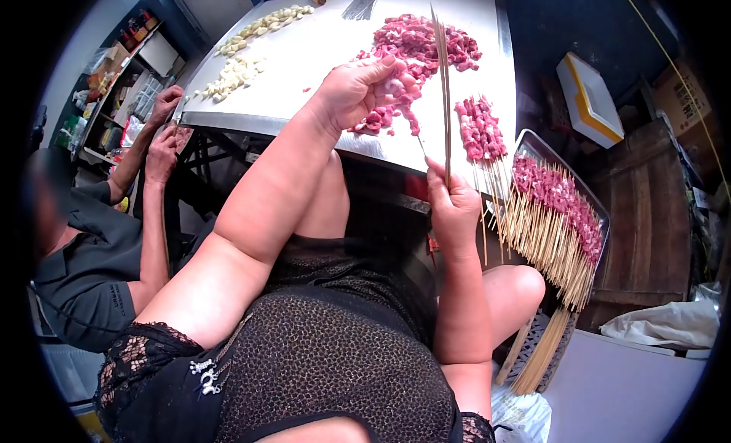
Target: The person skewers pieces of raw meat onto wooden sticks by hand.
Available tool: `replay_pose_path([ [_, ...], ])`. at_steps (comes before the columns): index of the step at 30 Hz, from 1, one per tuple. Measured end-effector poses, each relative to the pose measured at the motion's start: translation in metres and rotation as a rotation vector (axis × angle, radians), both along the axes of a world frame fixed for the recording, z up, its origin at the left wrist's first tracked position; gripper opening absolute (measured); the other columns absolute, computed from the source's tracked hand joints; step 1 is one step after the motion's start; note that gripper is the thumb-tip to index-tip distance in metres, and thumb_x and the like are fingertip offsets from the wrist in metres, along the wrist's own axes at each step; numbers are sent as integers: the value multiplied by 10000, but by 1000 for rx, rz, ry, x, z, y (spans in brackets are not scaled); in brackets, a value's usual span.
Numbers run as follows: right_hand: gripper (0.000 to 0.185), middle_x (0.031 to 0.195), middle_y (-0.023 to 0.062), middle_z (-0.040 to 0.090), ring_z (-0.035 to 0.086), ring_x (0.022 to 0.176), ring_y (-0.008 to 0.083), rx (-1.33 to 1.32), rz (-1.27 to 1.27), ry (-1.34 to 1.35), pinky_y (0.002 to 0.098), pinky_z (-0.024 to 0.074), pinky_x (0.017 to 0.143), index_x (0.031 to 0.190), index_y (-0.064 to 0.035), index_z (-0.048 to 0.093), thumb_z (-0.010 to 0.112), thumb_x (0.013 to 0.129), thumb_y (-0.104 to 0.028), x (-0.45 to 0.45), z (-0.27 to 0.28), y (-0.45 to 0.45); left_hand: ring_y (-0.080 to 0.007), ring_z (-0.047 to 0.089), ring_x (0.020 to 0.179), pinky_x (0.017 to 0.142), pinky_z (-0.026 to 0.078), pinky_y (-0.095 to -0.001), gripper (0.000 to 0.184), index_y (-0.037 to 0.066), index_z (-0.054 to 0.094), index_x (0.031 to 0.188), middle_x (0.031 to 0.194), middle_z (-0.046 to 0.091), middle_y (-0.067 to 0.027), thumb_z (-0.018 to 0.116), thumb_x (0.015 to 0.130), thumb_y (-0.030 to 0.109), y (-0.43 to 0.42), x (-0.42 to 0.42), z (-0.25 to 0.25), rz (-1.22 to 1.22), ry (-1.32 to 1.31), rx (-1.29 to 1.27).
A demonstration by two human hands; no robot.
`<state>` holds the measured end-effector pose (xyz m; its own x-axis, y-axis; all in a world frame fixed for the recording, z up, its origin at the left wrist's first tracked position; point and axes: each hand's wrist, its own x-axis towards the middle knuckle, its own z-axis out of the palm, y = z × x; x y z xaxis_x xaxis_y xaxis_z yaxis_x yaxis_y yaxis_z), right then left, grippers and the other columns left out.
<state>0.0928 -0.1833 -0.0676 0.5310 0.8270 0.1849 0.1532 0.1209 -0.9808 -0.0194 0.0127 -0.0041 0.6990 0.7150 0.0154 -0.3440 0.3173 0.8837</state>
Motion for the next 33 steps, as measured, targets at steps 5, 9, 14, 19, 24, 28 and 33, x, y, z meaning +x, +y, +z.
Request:
replay_pose_path([
  [5,211,627,-78,471,367,503,-3,3,47,262,151,283,444,1074,11,619,553,890,-69,-10,0,1,-209,655,857,720,549,-296,301,-15,573,1088,963,651,-124,508,925,230,16,6,-23,-144,36,454],
  [9,242,609,-59,457,351,450,5,-21,93,448,151,266,397,1110,18,579,536,894,-82,-18,16,3,-248,639,896,672,549,-333,285,-19,563,989,930,641,-153,492,933,251,-9,-1,8,-103,44,-50],
  [14,229,580,-38,438,321,400,27,5,121,642,168,237,344,1101,10,572,513,894,-71,-31,28,11,-255,635,900,654,547,-337,270,-11,558,1006,933,637,-171,492,933,240,-3,1,1,-80,-53,-73],
  [19,287,594,-5,438,310,376,47,39,195,769,175,245,331,1173,18,494,472,900,-69,-40,31,16,-260,626,920,721,542,-365,269,-19,535,1028,924,633,-160,482,937,229,-8,1,0,-98,-54,-59],
  [24,276,595,-9,448,312,374,42,15,160,673,173,243,331,1156,19,521,484,895,-66,-40,37,26,-235,608,854,714,526,-347,277,-9,501,1062,834,598,-112,447,953,240,-7,4,-2,-21,-170,-196],
  [28,258,578,-24,457,327,372,37,-67,116,572,178,248,333,1132,0,561,526,901,-110,-49,28,28,-154,486,637,594,458,-272,262,18,466,1013,683,470,-37,417,966,272,-16,4,2,23,-310,-382],
  [33,236,641,-61,463,375,499,6,-125,33,354,134,281,438,1106,10,576,539,895,-89,-70,25,11,-61,237,440,363,202,-214,254,94,430,926,608,317,36,400,965,343,-24,-1,14,104,-200,-367],
])
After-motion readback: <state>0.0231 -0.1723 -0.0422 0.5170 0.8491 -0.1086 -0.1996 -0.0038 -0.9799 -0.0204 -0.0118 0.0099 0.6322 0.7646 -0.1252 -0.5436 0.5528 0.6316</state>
